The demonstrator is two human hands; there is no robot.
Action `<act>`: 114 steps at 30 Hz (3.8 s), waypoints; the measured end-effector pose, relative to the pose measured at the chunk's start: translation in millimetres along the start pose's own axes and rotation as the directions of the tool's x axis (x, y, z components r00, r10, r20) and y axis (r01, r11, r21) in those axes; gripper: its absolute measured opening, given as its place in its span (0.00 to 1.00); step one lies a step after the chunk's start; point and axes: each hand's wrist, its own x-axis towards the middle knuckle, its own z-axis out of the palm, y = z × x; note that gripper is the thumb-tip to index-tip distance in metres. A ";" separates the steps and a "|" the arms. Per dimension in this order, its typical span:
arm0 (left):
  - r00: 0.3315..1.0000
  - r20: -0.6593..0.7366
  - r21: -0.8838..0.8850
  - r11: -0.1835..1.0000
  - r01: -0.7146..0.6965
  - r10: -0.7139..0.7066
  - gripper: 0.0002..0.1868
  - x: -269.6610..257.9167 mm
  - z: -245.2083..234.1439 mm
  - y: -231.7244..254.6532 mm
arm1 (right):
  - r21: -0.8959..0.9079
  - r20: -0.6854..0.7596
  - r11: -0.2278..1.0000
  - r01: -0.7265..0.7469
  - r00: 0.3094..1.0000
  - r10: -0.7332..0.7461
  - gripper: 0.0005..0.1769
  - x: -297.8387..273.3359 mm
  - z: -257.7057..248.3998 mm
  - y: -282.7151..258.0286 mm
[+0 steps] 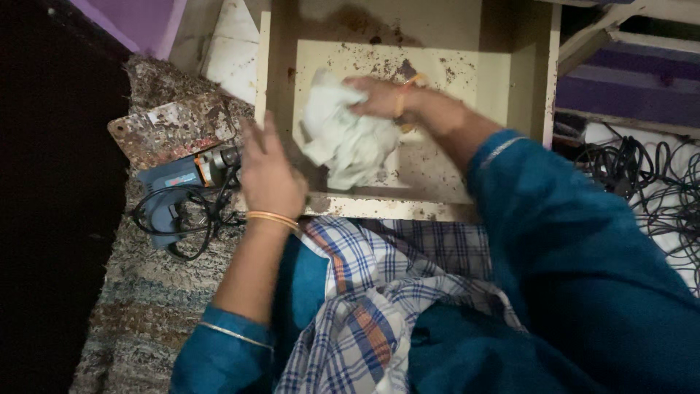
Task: The person wipes the interior of a wooden drawer with a white cloth, then cleans a blue power drill with the same cloth and places it inside the drawer. Finally, the person picks up a black sanding block and places it in the drawer as well.
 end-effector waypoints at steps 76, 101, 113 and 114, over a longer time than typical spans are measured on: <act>0.944 -0.229 -0.148 0.950 -0.275 0.238 0.34 -59.8 25.1 -7.8 | -0.805 -0.270 0.559 0.201 0.714 -0.645 0.30 -209.1 122.6 -49.8; 0.889 0.136 -0.165 0.894 -0.416 0.438 0.50 -58.3 74.0 164.8 | -0.485 -0.730 0.871 0.076 0.513 -0.452 0.35 -358.1 -20.6 45.3; 0.936 0.254 -0.102 0.969 -0.223 0.242 0.52 -32.9 85.4 191.8 | -0.553 -0.487 0.833 -0.011 0.815 -0.314 0.43 -314.0 -34.7 90.4; 0.933 0.276 -0.086 0.972 -0.217 0.233 0.53 -33.9 82.5 194.5 | -0.557 -0.496 0.830 0.002 0.801 -0.335 0.43 -309.4 -36.9 94.4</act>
